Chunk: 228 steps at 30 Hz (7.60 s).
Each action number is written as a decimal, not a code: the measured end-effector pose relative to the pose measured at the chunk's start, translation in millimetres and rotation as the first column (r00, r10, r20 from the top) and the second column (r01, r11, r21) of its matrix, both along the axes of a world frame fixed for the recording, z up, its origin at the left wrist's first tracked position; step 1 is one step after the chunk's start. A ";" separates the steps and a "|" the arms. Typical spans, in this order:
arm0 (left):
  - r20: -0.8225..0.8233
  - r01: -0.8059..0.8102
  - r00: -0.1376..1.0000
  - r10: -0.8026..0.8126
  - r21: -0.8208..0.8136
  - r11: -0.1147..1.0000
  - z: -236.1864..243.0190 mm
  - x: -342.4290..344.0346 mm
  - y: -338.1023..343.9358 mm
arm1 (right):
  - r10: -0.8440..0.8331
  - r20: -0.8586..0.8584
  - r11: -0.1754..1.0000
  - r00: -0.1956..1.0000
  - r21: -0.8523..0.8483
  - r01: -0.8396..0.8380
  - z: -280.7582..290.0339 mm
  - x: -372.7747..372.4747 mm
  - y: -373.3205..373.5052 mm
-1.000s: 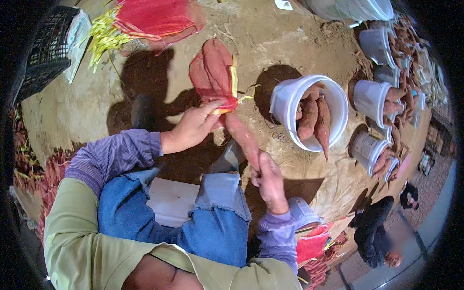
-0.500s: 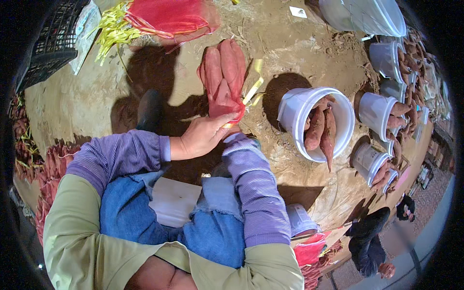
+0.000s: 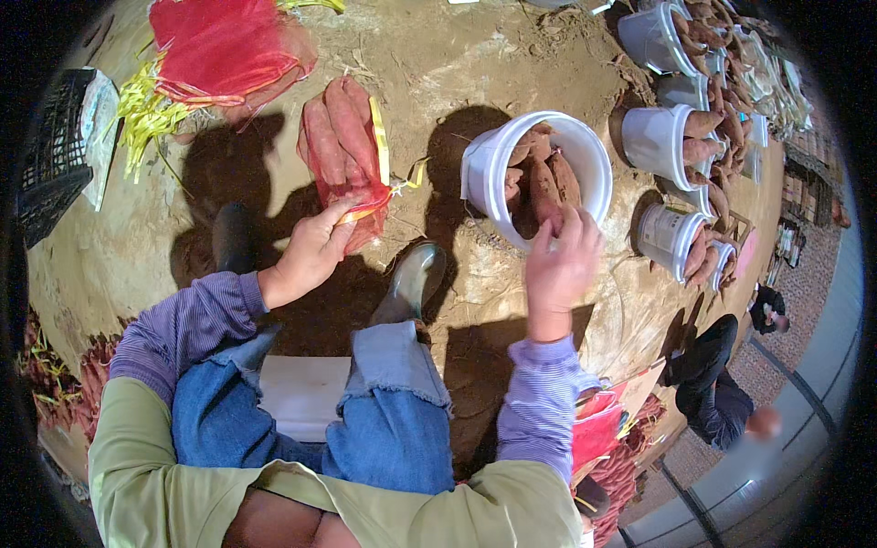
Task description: The person sits on the ground and repeatedly picks up sweet potatoes, places them into a red mesh bag, and ties the bag with a yellow plastic strip. The person then sets the tied bag aside and repeats the process with additional potatoes.
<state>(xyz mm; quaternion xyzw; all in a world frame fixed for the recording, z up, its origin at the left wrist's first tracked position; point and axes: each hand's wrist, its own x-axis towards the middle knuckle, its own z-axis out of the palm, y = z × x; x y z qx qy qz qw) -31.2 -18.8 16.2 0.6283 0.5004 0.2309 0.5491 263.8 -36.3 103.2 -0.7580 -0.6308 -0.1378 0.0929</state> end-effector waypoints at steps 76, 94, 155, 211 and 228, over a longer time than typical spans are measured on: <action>-0.192 -0.080 0.935 0.300 0.708 0.702 -0.8 -165.9 97.2 | 0.463 -0.659 0.750 0.593 -0.065 -0.658 -35.6 -195.7 35.0; -0.451 0.169 0.889 -0.083 0.153 0.974 -12.9 -30.1 4.6 | -0.576 -0.715 0.789 -0.396 -0.614 -0.039 6.2 -70.3 -99.4; 0.083 -0.358 0.542 0.836 -0.877 0.319 -143.8 -37.2 149.2 | -0.488 -0.453 0.873 -0.746 -0.259 -0.413 -189.5 -138.7 41.0; -0.389 -0.661 0.665 0.637 0.090 0.745 -89.5 -31.8 122.9 | 0.031 -0.778 0.866 0.627 -0.292 -0.405 -164.7 -168.4 66.1; 0.060 -0.076 0.995 0.078 -0.032 0.997 -37.1 43.5 -5.1 | -0.383 -0.774 0.893 0.505 -0.449 -0.011 -115.3 -108.7 -0.6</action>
